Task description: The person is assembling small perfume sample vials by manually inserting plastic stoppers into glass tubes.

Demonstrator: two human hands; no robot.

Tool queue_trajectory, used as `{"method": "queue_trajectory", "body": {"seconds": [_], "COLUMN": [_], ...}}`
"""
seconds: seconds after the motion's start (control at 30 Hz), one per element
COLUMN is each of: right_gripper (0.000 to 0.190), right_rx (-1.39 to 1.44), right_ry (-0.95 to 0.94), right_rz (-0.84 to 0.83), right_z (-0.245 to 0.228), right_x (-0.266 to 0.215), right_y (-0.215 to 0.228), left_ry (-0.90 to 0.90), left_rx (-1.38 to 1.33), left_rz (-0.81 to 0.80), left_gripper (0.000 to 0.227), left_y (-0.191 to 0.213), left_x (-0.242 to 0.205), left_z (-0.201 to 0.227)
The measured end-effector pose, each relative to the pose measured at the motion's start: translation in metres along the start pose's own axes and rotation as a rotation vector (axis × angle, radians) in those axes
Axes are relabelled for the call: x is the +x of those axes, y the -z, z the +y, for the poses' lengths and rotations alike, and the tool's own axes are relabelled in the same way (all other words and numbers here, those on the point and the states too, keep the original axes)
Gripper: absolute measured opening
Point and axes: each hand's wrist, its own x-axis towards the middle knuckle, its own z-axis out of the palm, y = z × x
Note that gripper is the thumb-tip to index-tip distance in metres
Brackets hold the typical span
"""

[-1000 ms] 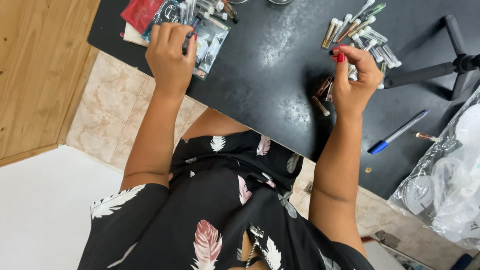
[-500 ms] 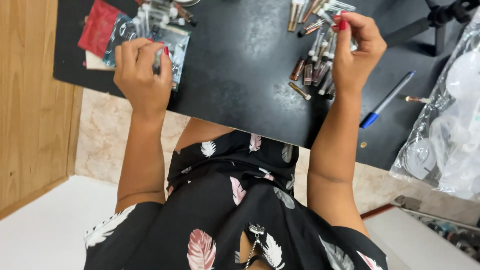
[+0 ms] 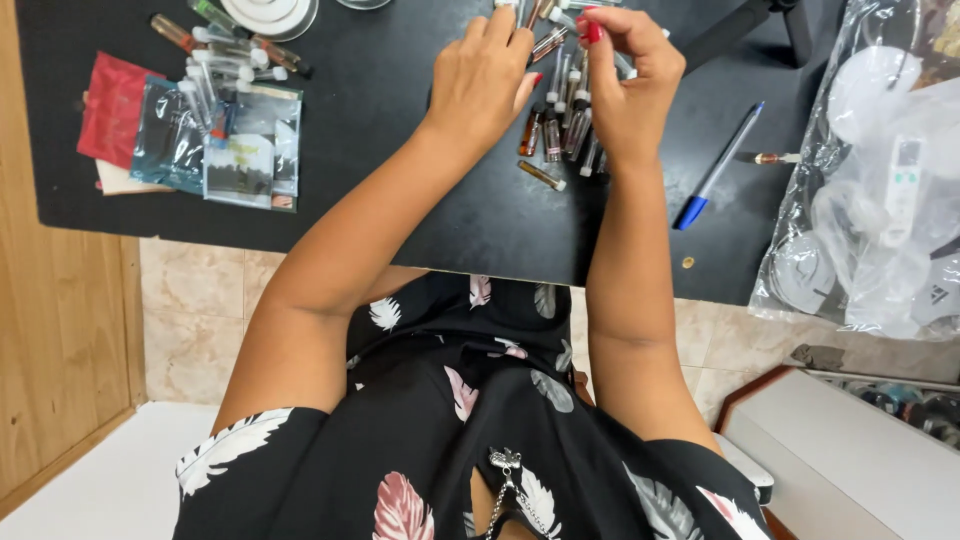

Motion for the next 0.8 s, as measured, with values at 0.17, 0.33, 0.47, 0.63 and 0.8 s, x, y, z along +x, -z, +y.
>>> {"method": "queue_trajectory", "body": {"seconds": [0.17,0.33,0.47,0.63,0.8], "right_gripper": [0.011,0.031,0.036,0.048,0.027], "right_rx": [-0.005,-0.194,-0.052,0.566,0.775], "right_ry": [-0.023,0.095,-0.049,-0.463,-0.555], "right_rz": [-0.041,-0.216,-0.333,-0.352,-0.166], "right_z": [-0.001,0.014,-0.004,-0.023,-0.017], "right_x": [-0.001,-0.007,-0.011,-0.015,-0.022], "right_y": [-0.001,-0.005,-0.007,-0.016,-0.024], "left_ry": [0.029,-0.023,-0.174,-0.212,-0.24], "left_rx": [0.019,-0.045,-0.214,-0.496,-0.523], "left_rz": [-0.014,0.106,0.09,0.237,0.243], "left_gripper": [0.042,0.035,0.022,0.024,0.026], "left_y": [-0.014,0.032,0.08,0.095,0.095], "left_x": [0.003,0.013,0.018,0.01,-0.006], "left_z": [0.001,-0.007,-0.022,-0.039,-0.037]}}
